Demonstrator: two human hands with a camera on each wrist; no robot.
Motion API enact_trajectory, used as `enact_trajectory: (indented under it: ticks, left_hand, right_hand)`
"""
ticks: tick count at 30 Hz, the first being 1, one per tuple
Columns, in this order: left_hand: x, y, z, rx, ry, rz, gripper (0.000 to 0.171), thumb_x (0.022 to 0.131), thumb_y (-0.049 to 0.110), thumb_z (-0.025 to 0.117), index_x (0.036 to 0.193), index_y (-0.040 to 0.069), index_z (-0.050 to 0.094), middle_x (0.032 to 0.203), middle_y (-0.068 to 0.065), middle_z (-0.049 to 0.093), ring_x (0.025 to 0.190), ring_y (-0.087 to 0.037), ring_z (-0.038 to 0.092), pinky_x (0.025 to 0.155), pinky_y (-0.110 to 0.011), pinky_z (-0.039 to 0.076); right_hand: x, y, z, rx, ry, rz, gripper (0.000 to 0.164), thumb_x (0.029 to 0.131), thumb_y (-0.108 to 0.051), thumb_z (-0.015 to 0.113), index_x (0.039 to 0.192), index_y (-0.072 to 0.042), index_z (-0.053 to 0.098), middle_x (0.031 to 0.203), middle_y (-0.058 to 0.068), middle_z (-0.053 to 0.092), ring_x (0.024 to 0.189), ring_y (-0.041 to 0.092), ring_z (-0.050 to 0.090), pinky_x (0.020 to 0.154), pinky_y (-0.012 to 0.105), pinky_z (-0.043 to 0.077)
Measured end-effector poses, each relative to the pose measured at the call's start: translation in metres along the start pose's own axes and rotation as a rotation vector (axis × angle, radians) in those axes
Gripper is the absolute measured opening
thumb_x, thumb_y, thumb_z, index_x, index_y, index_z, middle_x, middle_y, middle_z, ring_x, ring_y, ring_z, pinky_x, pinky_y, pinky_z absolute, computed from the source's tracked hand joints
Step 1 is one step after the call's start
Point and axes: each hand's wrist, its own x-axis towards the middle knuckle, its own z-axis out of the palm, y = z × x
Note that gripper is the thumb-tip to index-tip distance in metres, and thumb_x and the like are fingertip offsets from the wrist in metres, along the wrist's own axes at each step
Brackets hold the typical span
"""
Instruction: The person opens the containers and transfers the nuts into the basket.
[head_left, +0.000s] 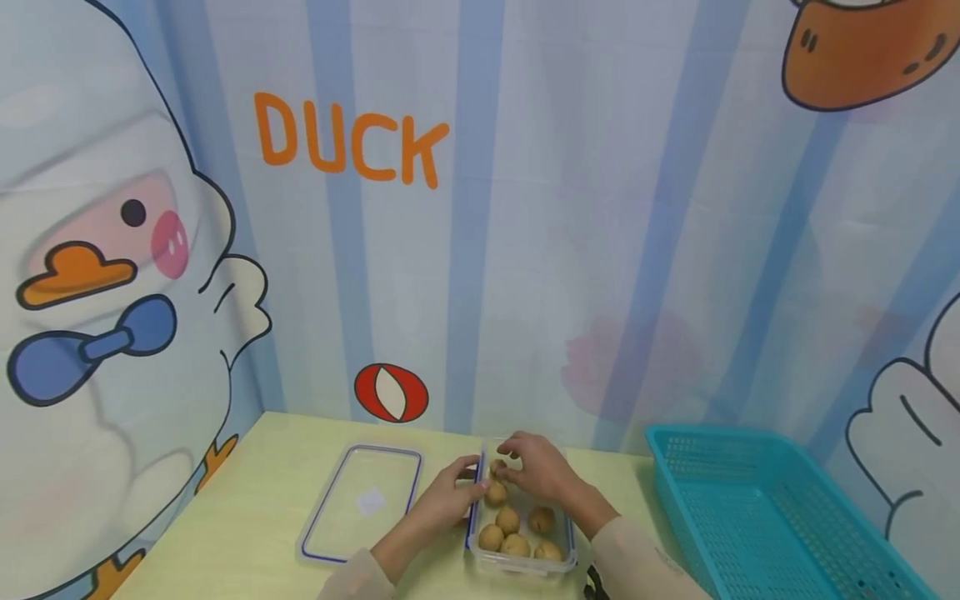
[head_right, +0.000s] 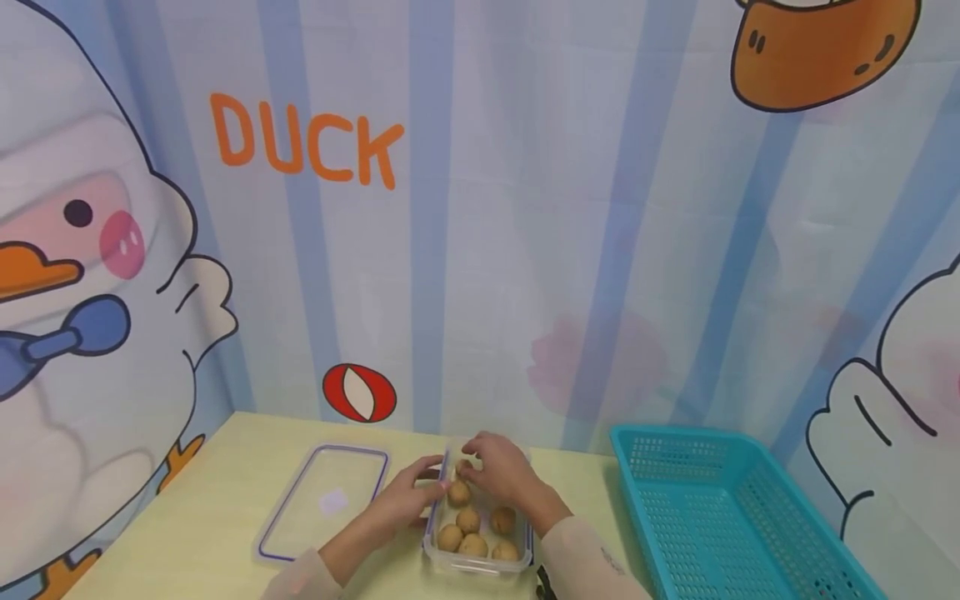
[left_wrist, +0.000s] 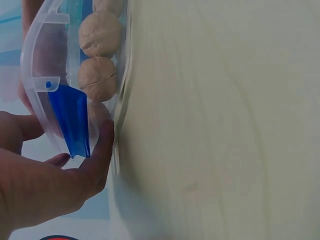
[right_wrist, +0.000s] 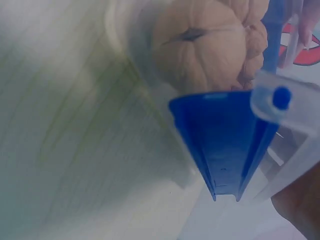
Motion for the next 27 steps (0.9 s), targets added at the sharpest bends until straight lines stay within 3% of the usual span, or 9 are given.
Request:
enact_trajectory:
  ticks: [9,16,23,27]
  left_hand:
    - [0.003,-0.007,0.001,-0.107,-0.021,-0.036,0.062,0.108,0.025,0.065,0.16,0.003,0.039,0.153,-0.034,0.042,0.135,-0.055,0.049,0.097,-0.065,0.055]
    - [0.004,-0.007,0.004,-0.14,-0.027,-0.073,0.057,0.112,0.026,0.056,0.163,0.007,0.038,0.155,-0.031,0.042,0.138,-0.053,0.05,0.102,-0.067,0.051]
    - [0.007,-0.004,0.003,-0.148,-0.003,-0.148,0.058,0.109,0.022,0.057,0.163,0.009,0.04,0.153,-0.028,0.047,0.129,-0.046,0.058,0.09,-0.061,0.057]
    - [0.006,-0.002,0.001,-0.158,-0.001,-0.154,0.06,0.107,0.019,0.059,0.163,0.008,0.039,0.151,-0.027,0.049,0.127,-0.046,0.06,0.087,-0.059,0.058]
  right_hand:
    - [-0.003,0.009,0.001,0.047,0.006,-0.027,0.03,0.096,-0.017,0.081,0.121,-0.001,0.076,0.116,0.012,0.075,0.101,0.031,0.072,0.084,0.047,0.061]
    - [-0.003,0.012,0.002,0.027,-0.038,-0.035,0.027,0.097,-0.012,0.078,0.122,-0.001,0.077,0.115,0.011,0.076,0.102,0.032,0.071,0.087,0.048,0.06]
    - [-0.005,0.01,0.002,0.026,-0.091,-0.029,0.022,0.097,-0.008,0.077,0.118,-0.005,0.079,0.109,0.006,0.076,0.098,0.027,0.071,0.084,0.04,0.06]
    - [-0.005,0.008,0.003,0.023,-0.076,-0.02,0.017,0.096,-0.008,0.078,0.113,-0.007,0.079,0.106,0.005,0.075,0.097,0.025,0.071,0.084,0.04,0.06]
